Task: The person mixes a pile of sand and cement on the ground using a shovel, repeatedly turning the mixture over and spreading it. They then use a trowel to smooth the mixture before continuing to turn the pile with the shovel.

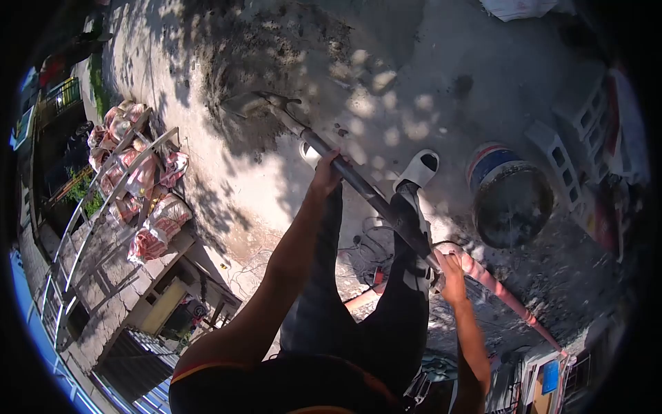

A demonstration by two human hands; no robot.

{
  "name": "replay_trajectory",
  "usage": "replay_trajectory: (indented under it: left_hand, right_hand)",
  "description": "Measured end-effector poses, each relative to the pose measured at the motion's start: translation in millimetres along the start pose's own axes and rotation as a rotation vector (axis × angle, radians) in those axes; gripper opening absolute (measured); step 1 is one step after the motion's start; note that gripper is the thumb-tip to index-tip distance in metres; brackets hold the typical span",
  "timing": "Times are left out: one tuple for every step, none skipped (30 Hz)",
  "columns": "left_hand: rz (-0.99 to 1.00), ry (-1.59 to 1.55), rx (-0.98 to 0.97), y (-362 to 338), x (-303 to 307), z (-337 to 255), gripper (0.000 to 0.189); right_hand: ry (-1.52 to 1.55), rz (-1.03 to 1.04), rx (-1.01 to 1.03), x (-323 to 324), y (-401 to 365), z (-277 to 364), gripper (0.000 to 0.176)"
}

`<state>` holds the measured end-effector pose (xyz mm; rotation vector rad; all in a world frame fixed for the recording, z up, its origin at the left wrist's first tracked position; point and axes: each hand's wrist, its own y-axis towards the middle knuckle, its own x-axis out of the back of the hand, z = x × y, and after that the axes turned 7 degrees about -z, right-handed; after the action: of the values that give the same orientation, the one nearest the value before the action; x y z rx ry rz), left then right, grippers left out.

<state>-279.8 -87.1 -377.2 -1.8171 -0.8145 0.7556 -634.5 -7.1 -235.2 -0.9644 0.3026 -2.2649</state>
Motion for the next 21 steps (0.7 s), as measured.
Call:
replay_trajectory:
  left_hand:
    - [0.002,-0.009,-0.010,7.9,3.1,5.6,0.009]
    - [-0.008,-0.137,-0.018,24.8,11.7,19.7,0.009]
    - [-0.021,-0.261,-0.020,35.9,14.5,34.6,0.009]
    - [-0.185,-0.106,-0.071,37.1,5.4,53.2,0.010]
    - [-0.257,0.000,-0.032,32.6,-3.1,73.2,0.012]
    - [-0.308,0.059,0.052,32.1,-11.7,95.8,0.015]
    - [-0.335,0.176,0.021,29.4,-16.3,126.0,0.017]
    - [-0.335,0.241,0.063,26.2,-19.7,156.7,0.019]
    - [-0.255,0.230,0.098,25.6,-15.6,193.6,0.019]
    - [-0.190,-0.055,0.248,23.2,-15.1,229.1,0.015]
    - [-0.127,-0.346,0.394,22.7,-12.9,260.5,0.012]
    - [-0.329,-0.010,0.309,3.8,-41.9,259.4,0.011]
    - [-0.363,0.072,0.305,-1.3,-54.7,264.2,0.010]
    - [-0.354,0.059,0.308,-2.2,-56.9,272.0,0.010]
    - [-0.342,0.050,0.297,1.4,-54.2,276.3,0.010]
    - [-0.332,0.042,0.275,8.8,-49.0,275.8,0.010]
    - [-0.322,0.043,0.243,18.5,-42.3,270.2,0.010]
    - [-0.312,0.042,0.199,30.7,-33.3,260.4,0.010]
    - [-0.307,0.044,0.145,47.7,-21.3,241.9,0.011]
    - [-0.300,0.040,0.098,64.5,-6.6,221.0,0.011]
    - [-0.373,-0.017,0.191,76.5,2.9,189.2,0.010]
  right_hand:
    - [0.106,-0.053,-0.097,3.2,-10.0,2.4,0.045]
    - [0.275,-0.120,-0.248,-0.9,-26.7,-2.7,0.041]
    - [0.446,-0.186,-0.407,-5.6,-45.2,-5.9,0.037]
    - [0.671,-0.249,-0.613,-5.4,-57.9,-4.2,0.031]
    - [0.784,-0.432,-0.765,6.4,-56.4,19.4,0.026]
    - [0.790,-0.463,-0.925,-2.5,-86.0,-0.3,0.027]
    - [0.724,-0.676,-0.897,-4.4,-101.5,-2.4,0.038]
    - [0.722,-0.713,-1.001,-2.5,-130.8,-16.0,0.049]
    - [0.753,-0.800,-1.069,12.1,-135.5,-4.9,0.050]
    - [0.766,-0.834,-1.030,9.4,-170.6,-31.0,0.050]
    - [0.715,-0.869,-1.146,7.3,-214.9,-65.0,0.048]
    - [0.718,-0.947,-1.115,13.9,-216.7,-64.6,0.047]
    - [0.728,-1.030,-1.072,20.3,-212.9,-64.7,0.047]
    - [0.699,-1.006,-1.175,24.0,-207.4,-69.6,0.044]
    - [0.664,-0.978,-1.284,30.1,-204.6,-72.4,0.042]
    - [0.574,-1.191,-1.083,29.2,-126.6,-21.4,0.021]
    - [0.606,-1.049,-1.130,21.9,-177.5,-85.6,0.022]
    - [0.674,-0.955,-1.121,18.4,-167.3,-96.6,0.024]
    - [0.613,-1.154,-1.085,3.6,-114.9,-70.7,0.026]
    - [0.647,-0.976,-1.244,-4.2,-111.9,-91.4,0.027]
    - [0.619,-1.019,-1.266,-18.5,-70.3,-69.6,0.025]
